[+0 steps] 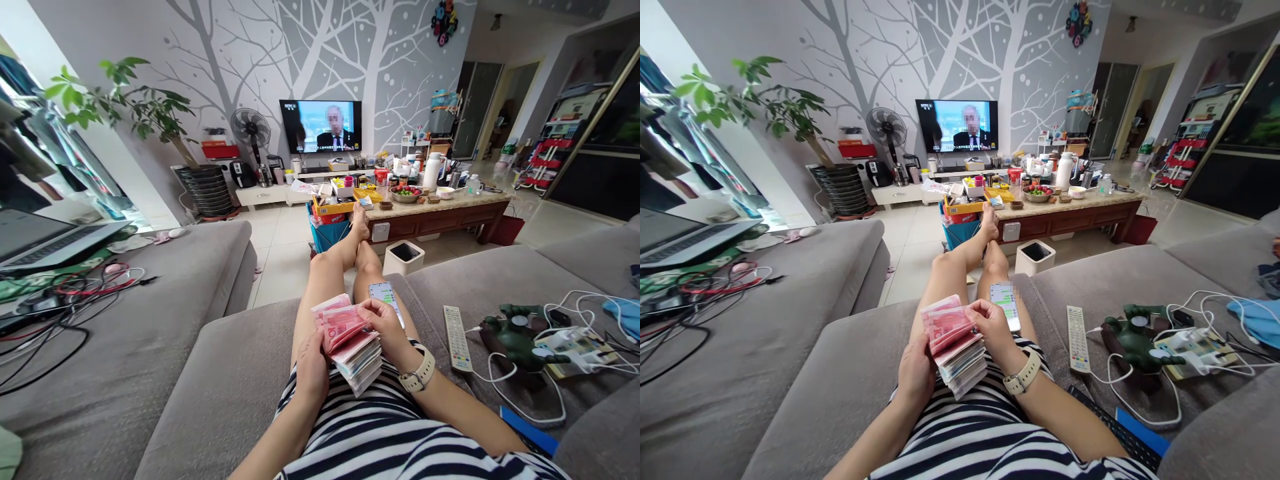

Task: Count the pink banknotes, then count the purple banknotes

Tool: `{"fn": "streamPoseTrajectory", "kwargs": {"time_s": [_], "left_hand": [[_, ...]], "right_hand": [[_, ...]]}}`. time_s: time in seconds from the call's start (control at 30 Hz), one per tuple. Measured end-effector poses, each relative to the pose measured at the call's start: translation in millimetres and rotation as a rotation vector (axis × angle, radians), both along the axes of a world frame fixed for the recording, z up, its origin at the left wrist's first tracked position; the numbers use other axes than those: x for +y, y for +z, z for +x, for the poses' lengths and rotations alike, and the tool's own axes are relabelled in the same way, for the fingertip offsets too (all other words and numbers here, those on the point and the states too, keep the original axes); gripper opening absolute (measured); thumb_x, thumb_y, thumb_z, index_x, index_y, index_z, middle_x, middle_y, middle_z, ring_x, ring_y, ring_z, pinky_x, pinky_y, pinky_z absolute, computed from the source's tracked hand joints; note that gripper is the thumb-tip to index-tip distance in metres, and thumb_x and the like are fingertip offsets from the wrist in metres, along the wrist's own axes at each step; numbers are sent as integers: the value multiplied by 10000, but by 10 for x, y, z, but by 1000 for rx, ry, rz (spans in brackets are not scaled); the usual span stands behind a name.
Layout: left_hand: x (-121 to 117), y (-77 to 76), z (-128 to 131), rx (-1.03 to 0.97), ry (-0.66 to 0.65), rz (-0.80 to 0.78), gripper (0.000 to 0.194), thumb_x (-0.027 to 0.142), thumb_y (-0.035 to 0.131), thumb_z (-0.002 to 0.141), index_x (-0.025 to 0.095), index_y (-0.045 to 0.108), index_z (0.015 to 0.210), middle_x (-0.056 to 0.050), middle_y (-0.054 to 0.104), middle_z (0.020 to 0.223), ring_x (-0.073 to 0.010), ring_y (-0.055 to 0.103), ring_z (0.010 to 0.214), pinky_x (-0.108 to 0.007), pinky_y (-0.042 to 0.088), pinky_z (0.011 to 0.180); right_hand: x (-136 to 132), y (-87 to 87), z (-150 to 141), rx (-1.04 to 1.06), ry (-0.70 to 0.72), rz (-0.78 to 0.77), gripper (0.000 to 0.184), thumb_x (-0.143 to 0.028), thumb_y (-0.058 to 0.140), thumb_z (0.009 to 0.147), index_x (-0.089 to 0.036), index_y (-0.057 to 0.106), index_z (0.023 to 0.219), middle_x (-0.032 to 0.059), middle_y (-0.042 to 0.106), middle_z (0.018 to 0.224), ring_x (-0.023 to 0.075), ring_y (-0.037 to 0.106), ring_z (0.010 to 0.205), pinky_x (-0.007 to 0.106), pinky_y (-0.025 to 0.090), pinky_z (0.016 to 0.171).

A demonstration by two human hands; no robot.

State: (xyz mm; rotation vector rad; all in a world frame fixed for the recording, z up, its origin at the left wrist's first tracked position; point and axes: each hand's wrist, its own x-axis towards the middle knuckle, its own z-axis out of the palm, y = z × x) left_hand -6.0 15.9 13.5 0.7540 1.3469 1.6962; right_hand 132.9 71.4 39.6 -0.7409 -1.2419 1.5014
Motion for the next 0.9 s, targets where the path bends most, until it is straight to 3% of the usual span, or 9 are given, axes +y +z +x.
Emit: {"fn": "streamPoseTrajectory", "kwargs": {"time_s": [0.13, 0.4, 0.57, 0.9], "left_hand": [[16, -42, -27, -86, -70, 60, 276, 372, 607, 742, 168, 736, 874, -77, 743, 904, -230, 653, 901, -345, 479, 896], [21, -86, -72, 24, -58, 36, 248, 376, 576, 757, 191, 735, 804, -64, 737, 932, -203, 630, 887, -301, 466, 885], [19, -87, -65, -32, -88, 55, 246, 366, 584, 761, 181, 732, 828, -65, 736, 949, -203, 632, 884, -301, 476, 871], [22, -97, -30, -243, -52, 46, 207, 344, 671, 723, 175, 722, 830, -14, 739, 875, -160, 639, 804, -276, 497, 827]], "right_hand": [[1, 8, -1, 7, 3, 1, 274, -415, 697, 728, -162, 592, 705, -33, 528, 624, 88, 399, 537, 225, 310, 519], [-20, 59, -2, 27, 11, -5, 269, -415, 687, 725, -174, 575, 687, -54, 459, 570, 85, 348, 509, 230, 275, 496], [-15, 40, -12, 40, 21, -10, 267, -412, 683, 729, -178, 565, 679, -59, 433, 550, 86, 326, 502, 236, 249, 492], [-8, 26, -4, 6, 10, 45, 309, -416, 629, 798, -182, 545, 614, -24, 544, 538, 106, 424, 490, 252, 317, 526]]}}
